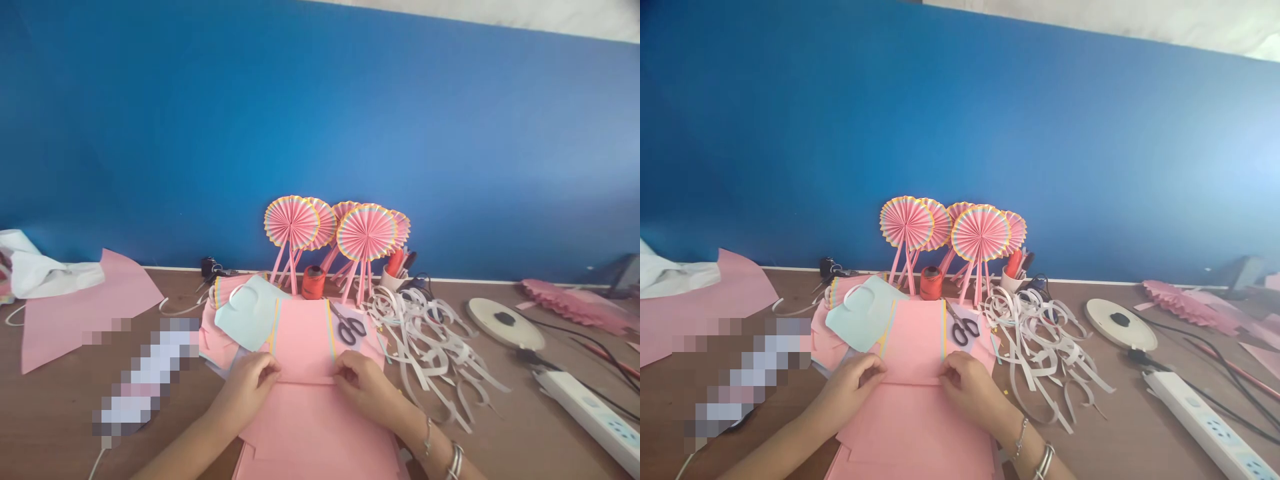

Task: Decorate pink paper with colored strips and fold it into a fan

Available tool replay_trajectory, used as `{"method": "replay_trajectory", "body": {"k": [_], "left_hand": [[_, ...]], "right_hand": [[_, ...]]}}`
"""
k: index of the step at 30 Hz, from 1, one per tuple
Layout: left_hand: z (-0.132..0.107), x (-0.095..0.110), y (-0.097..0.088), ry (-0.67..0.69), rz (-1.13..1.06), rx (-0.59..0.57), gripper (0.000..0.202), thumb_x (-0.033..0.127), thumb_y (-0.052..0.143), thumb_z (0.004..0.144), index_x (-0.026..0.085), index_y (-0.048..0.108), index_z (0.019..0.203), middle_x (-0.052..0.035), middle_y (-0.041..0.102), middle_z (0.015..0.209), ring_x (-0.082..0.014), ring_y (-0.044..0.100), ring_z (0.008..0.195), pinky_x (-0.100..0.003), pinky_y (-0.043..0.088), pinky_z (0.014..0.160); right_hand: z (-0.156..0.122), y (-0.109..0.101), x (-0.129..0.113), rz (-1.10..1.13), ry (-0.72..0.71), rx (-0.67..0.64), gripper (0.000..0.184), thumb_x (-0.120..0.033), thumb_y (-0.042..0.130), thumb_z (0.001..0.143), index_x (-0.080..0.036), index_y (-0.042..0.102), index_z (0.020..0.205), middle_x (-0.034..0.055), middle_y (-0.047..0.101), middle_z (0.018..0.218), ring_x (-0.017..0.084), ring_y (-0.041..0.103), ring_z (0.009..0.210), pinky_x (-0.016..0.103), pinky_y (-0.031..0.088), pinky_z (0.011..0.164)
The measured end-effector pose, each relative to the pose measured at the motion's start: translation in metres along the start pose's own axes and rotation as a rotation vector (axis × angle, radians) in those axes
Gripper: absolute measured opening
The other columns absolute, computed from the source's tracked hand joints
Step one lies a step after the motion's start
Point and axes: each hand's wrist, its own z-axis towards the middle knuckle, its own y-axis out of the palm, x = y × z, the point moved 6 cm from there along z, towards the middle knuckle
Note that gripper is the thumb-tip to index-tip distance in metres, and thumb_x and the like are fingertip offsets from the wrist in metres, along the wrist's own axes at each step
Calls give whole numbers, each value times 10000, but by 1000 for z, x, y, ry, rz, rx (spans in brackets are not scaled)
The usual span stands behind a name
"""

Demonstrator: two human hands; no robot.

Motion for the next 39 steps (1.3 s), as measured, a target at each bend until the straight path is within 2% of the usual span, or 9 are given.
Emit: {"method": "replay_trajectory", "body": {"k": [5, 10, 13, 17, 24, 29, 35, 37, 39], "left_hand": [[1, -3, 2, -6, 3, -5, 151, 224, 466, 810, 205, 590, 724, -16, 651, 740, -180, 594, 718, -288, 441, 662], [3, -4, 2, -35, 46, -20, 137, 210, 478, 793, 205, 585, 709, -11, 643, 729, -182, 591, 720, -288, 427, 668], [4, -4, 2, -47, 55, -30, 135, 217, 485, 792, 203, 581, 699, -9, 649, 736, -186, 595, 736, -290, 419, 679], [6, -5, 3, -58, 55, -47, 138, 226, 473, 801, 205, 576, 711, -11, 654, 754, -190, 599, 762, -293, 408, 695], [8, -8, 5, -89, 81, -85, 124, 225, 486, 790, 203, 574, 705, -19, 656, 767, -193, 591, 768, -295, 392, 699], [8, -7, 6, -82, 125, -92, 113, 188, 492, 787, 198, 570, 705, -21, 648, 775, -192, 585, 775, -291, 382, 696], [6, 4, 4, -4, 318, -103, 167, 130, 462, 827, 191, 578, 723, -16, 633, 773, -196, 568, 793, -312, 367, 717], [3, 9, 4, 55, 407, -89, 178, 130, 453, 852, 187, 593, 757, -23, 625, 798, -202, 555, 807, -321, 365, 716], [1, 14, 6, 156, 488, -53, 205, 113, 436, 869, 199, 622, 867, -34, 614, 853, -205, 540, 832, -325, 363, 715]], "right_hand": [[-1, 0, -4, -65, -22, 8, 165, -54, 439, 726, -191, 496, 654, 3, 544, 685, 136, 489, 627, 233, 377, 573], [0, 4, 2, -81, -5, 22, 163, -69, 429, 742, -193, 487, 654, 1, 530, 665, 144, 478, 623, 241, 358, 568], [1, 8, 9, -8, 40, 7, 145, -76, 426, 742, -200, 500, 738, -22, 518, 641, 134, 467, 593, 236, 342, 557], [2, 11, 14, 106, 75, -15, 211, -80, 413, 738, -211, 469, 893, -68, 453, 594, 114, 425, 531, 223, 307, 527], [8, 8, 15, 176, 172, -55, 187, -90, 440, 699, -210, 435, 842, -67, 466, 601, 111, 432, 548, 217, 284, 520], [8, 7, 12, 145, 199, -72, 173, -80, 444, 696, -206, 438, 814, -60, 478, 616, 111, 436, 555, 221, 284, 526], [7, 9, 11, 41, 188, -73, 167, -61, 439, 707, -204, 446, 796, -63, 453, 592, 111, 428, 545, 224, 275, 527], [7, 8, 10, -37, 164, -65, 174, -55, 437, 716, -198, 462, 812, -56, 450, 593, 119, 433, 558, 227, 279, 531], [5, 7, 7, -133, 112, -47, 199, -44, 436, 724, -186, 496, 850, -27, 491, 655, 131, 459, 602, 234, 301, 552]]}}
